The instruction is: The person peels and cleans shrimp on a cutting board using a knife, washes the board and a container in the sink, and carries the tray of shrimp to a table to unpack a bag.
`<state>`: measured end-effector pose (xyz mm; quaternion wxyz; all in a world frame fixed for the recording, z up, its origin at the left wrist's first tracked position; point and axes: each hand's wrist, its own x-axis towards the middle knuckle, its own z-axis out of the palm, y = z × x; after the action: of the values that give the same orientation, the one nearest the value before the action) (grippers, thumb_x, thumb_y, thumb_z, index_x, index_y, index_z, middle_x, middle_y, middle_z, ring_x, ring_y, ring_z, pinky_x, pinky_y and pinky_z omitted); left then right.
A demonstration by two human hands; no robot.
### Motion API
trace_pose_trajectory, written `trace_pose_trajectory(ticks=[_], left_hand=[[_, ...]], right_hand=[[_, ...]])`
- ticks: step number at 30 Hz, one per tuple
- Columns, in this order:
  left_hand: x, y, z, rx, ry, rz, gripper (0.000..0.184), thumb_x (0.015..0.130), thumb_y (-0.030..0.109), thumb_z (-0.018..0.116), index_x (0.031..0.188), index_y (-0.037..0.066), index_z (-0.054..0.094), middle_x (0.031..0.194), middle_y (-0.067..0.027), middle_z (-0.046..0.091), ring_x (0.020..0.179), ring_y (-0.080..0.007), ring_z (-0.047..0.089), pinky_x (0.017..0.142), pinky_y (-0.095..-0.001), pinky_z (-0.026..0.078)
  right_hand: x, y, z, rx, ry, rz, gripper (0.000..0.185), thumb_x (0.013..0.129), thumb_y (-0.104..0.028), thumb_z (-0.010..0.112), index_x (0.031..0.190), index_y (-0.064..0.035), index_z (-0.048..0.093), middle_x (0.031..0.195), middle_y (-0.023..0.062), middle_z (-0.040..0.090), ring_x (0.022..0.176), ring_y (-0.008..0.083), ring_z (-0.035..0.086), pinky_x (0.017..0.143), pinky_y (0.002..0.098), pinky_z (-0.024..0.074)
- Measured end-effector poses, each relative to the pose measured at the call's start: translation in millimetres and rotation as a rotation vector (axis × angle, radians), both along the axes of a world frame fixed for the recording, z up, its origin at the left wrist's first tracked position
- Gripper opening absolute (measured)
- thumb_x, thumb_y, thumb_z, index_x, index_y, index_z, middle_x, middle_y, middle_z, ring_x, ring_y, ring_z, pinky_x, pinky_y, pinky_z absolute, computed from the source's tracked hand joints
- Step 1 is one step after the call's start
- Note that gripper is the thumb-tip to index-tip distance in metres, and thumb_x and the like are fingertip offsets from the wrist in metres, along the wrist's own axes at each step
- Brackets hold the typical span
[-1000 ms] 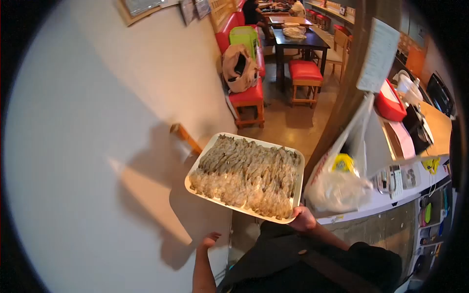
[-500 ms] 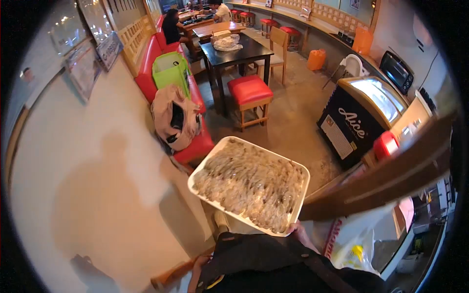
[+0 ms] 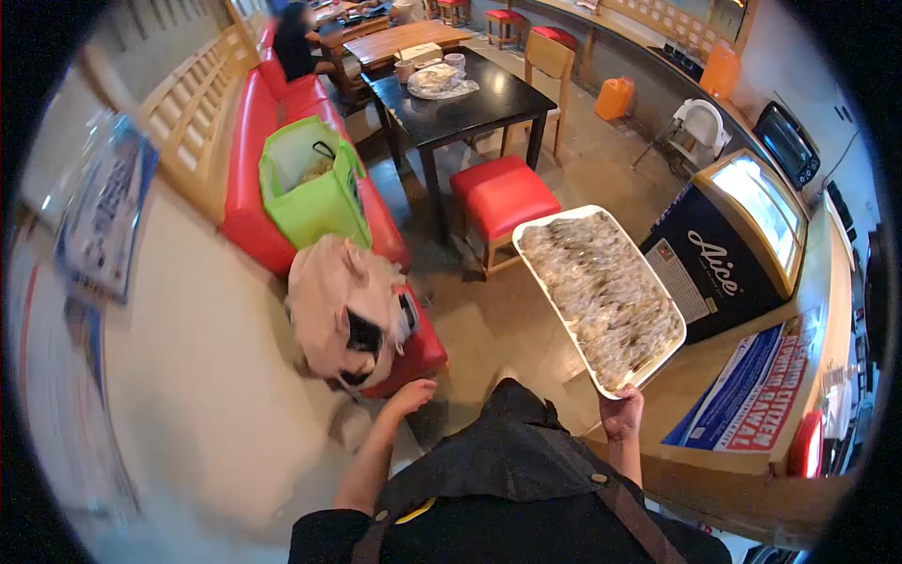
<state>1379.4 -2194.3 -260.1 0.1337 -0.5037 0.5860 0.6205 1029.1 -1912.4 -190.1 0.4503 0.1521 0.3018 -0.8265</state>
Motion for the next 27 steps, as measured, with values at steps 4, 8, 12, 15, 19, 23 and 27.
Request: trace_pose_trajectory(ticks=[4, 8, 12, 15, 19, 23, 27], left_hand=[[-80, -41, 15, -0.140, 0.245, -0.172, 0.034, 0.085, 0.010, 0.053, 0.119, 0.007, 0.054, 0.095, -0.0010, 0.060, 0.087, -0.0135, 0.057, 0.078, -0.0269, 0.046], [-150, -95, 45, -0.120, 0.365, -0.139, 0.033, 0.085, 0.008, 0.053, 0.118, 0.007, 0.055, 0.098, -0.0043, 0.061, 0.097, -0.0125, 0.057, 0.085, -0.0267, 0.044], [-191, -197, 41, -0.119, 0.247, -0.132, 0.034, 0.085, 0.009, 0.054, 0.119, 0.012, 0.056, 0.099, -0.0045, 0.061, 0.093, -0.0122, 0.056, 0.083, -0.0267, 0.045], [-210, -263, 94, -0.275, 0.195, -0.066, 0.033, 0.085, 0.010, 0.056, 0.119, 0.010, 0.056, 0.097, -0.0044, 0.059, 0.091, -0.0115, 0.055, 0.081, -0.0262, 0.045], [-236, -369, 120, -0.452, 0.356, 0.076, 0.032, 0.084, 0.006, 0.056, 0.116, 0.007, 0.058, 0.099, -0.0044, 0.060, 0.093, -0.0119, 0.055, 0.084, -0.0264, 0.044], [-276, -506, 109, -0.663, 0.320, 0.094, 0.036, 0.079, 0.002, 0.057, 0.115, 0.007, 0.059, 0.100, -0.0062, 0.063, 0.091, -0.0141, 0.057, 0.084, -0.0271, 0.045], [-388, -645, 113, -0.908, 0.316, 0.050, 0.041, 0.076, 0.007, 0.063, 0.116, 0.004, 0.056, 0.098, -0.0151, 0.064, 0.091, -0.0240, 0.061, 0.083, -0.0338, 0.047]], right_hand=[[-41, -72, 5, 0.107, 0.012, -0.087, 0.005, 0.064, -0.003, 0.044, 0.062, -0.0047, 0.049, 0.075, 0.0085, 0.059, 0.077, 0.0227, 0.059, 0.096, 0.0431, 0.0434], [-86, -162, -23, 0.081, 0.002, -0.033, 0.020, 0.061, -0.004, 0.046, 0.078, 0.0029, 0.055, 0.100, 0.0169, 0.060, 0.099, 0.0310, 0.057, 0.100, 0.0454, 0.0399], [-146, -264, -57, -0.050, -0.003, 0.113, 0.049, 0.059, -0.006, 0.048, 0.105, 0.0077, 0.054, 0.118, 0.0195, 0.055, 0.112, 0.0328, 0.051, 0.104, 0.0440, 0.0353], [-177, -331, -75, -0.075, -0.093, 0.235, 0.059, 0.058, -0.006, 0.048, 0.115, 0.0094, 0.049, 0.122, 0.0197, 0.054, 0.114, 0.0322, 0.050, 0.106, 0.0421, 0.0337], [-207, -417, -104, -0.042, -0.079, 0.272, 0.053, 0.059, -0.003, 0.047, 0.110, 0.0105, 0.052, 0.118, 0.0195, 0.056, 0.110, 0.0324, 0.053, 0.102, 0.0425, 0.0383], [-194, -479, -113, 0.015, -0.040, 0.212, 0.051, 0.059, -0.001, 0.046, 0.108, 0.0114, 0.053, 0.114, 0.0188, 0.058, 0.108, 0.0324, 0.055, 0.100, 0.0422, 0.0400], [-179, -523, -155, 0.052, -0.045, 0.109, 0.061, 0.059, -0.001, 0.046, 0.118, 0.0112, 0.046, 0.118, 0.0200, 0.056, 0.110, 0.0338, 0.053, 0.101, 0.0433, 0.0391]])
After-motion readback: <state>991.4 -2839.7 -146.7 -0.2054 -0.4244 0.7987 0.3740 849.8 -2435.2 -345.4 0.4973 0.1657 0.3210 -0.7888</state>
